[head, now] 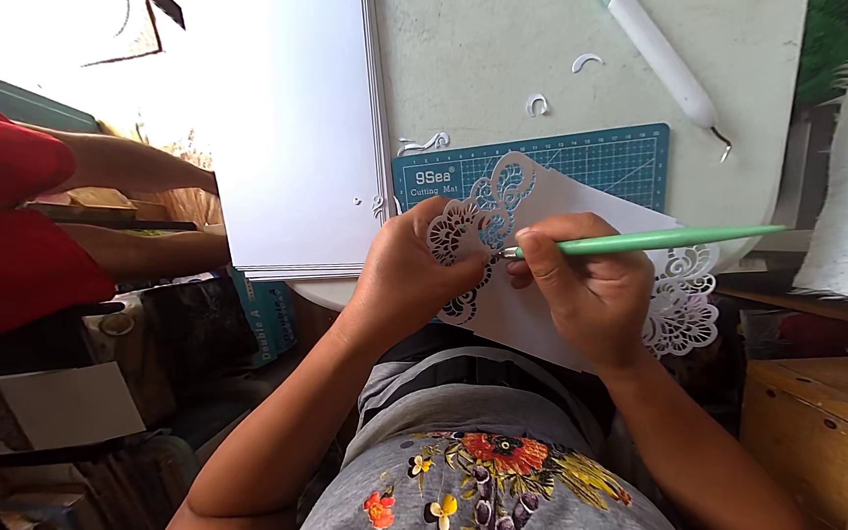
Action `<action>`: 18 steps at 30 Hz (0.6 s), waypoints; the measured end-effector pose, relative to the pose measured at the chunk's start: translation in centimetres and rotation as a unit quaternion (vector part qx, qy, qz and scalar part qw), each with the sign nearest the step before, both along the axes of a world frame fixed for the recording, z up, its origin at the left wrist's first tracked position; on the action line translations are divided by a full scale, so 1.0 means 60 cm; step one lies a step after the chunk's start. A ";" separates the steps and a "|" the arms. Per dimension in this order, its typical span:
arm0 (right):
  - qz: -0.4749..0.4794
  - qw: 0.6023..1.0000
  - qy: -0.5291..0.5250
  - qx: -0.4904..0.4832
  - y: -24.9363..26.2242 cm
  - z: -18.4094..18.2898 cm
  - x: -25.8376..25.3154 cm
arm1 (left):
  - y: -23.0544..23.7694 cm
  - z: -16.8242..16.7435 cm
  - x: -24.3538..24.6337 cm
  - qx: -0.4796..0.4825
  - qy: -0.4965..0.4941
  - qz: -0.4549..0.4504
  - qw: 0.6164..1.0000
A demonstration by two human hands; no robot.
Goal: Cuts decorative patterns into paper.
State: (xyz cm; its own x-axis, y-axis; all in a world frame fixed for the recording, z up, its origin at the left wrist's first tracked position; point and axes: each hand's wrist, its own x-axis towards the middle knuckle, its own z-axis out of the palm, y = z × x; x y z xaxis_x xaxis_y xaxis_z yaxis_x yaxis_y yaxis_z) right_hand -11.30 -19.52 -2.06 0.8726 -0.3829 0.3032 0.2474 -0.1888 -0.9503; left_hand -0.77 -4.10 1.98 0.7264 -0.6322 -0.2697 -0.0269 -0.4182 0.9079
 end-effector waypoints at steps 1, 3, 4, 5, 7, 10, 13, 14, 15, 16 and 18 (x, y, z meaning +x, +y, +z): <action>0.003 1.000 0.006 0.002 -0.001 0.001 0.000 | 0.000 0.000 0.000 -0.001 0.001 0.000 1.000; 0.012 1.000 0.026 0.010 -0.005 0.004 -0.002 | 0.000 0.001 0.000 0.001 0.004 0.002 1.000; 0.016 0.999 0.036 0.014 -0.006 0.005 -0.002 | 0.000 0.001 0.000 0.003 0.008 0.004 1.000; 0.015 0.999 0.040 0.013 -0.006 0.006 -0.003 | 0.000 0.001 0.000 0.005 0.009 0.006 1.000; 0.007 0.999 0.037 0.015 -0.005 0.006 -0.003 | 0.000 0.001 0.001 0.008 0.008 0.005 1.000; -0.007 0.999 0.025 0.020 -0.002 0.004 -0.003 | 0.000 0.001 0.001 0.008 0.009 0.003 1.000; -0.011 1.000 0.024 0.006 0.000 0.004 -0.002 | 0.000 -0.001 0.003 0.005 0.011 0.003 1.000; -0.012 1.000 0.026 0.001 0.000 0.004 -0.002 | 0.000 -0.004 0.004 0.002 0.013 0.004 1.000; -0.012 1.000 0.029 -0.003 0.001 0.004 -0.002 | 0.000 -0.006 0.006 0.001 0.014 0.005 1.000; -0.011 0.999 0.032 -0.007 0.001 0.004 -0.002 | -0.001 -0.007 0.006 0.003 0.012 0.005 1.000; -0.011 0.999 0.032 -0.010 0.001 0.004 -0.002 | -0.001 -0.006 0.006 0.004 0.009 0.002 1.000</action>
